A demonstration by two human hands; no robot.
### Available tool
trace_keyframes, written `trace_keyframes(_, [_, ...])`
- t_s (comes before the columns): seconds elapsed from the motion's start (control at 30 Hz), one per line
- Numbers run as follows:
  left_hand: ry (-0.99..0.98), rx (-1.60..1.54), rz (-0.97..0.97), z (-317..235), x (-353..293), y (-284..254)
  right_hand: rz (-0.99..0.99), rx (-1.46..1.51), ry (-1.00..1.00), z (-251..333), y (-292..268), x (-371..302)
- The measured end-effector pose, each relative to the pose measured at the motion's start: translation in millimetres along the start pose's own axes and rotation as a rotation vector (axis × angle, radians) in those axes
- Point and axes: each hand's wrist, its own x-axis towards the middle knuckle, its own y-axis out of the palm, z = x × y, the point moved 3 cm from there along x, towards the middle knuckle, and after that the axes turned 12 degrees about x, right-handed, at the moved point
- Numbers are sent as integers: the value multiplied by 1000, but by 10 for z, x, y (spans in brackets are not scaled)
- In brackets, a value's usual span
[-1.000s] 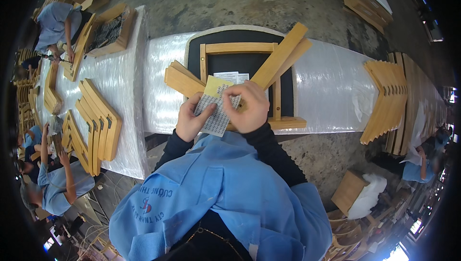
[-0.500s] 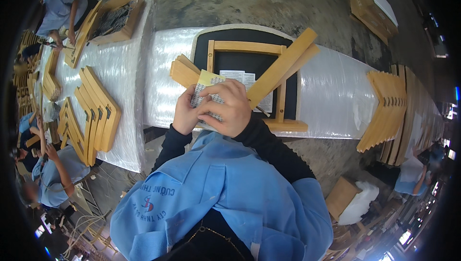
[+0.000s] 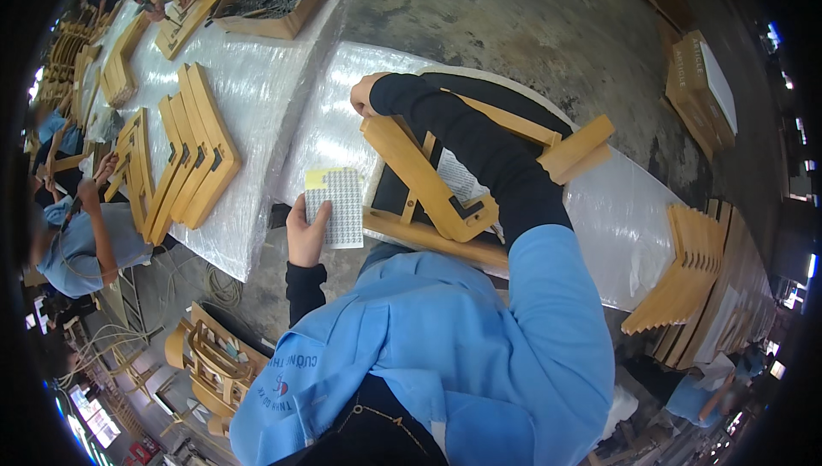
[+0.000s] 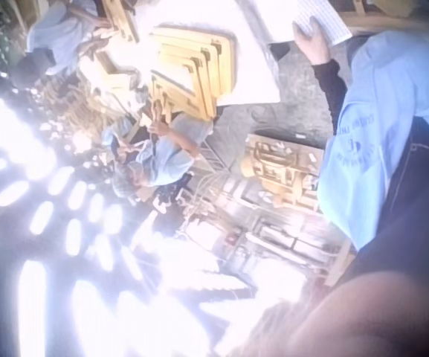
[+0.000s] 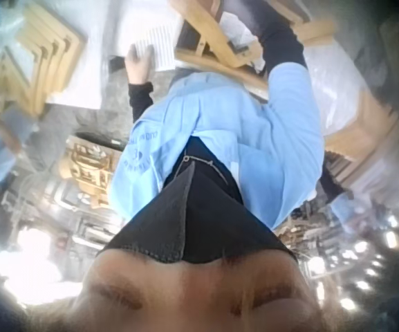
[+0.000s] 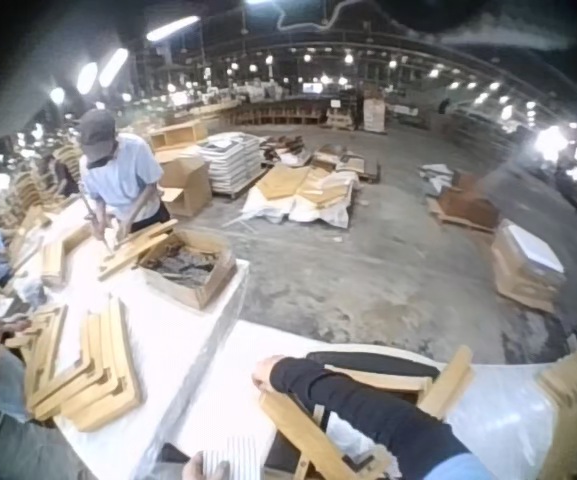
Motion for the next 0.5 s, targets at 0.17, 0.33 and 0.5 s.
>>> trace_keyframes(0.17, [-63,53,-114,369,-14,-293,95,-75,-13,79,6,87])
trace_keyframes(0.33, [-22,0,-99,280,96,-291,143,-79,32,153,-6,158])
trace_keyframes(0.5, [40,-11,-75,-24,189,-158,63,-43,32,56,-101,299])
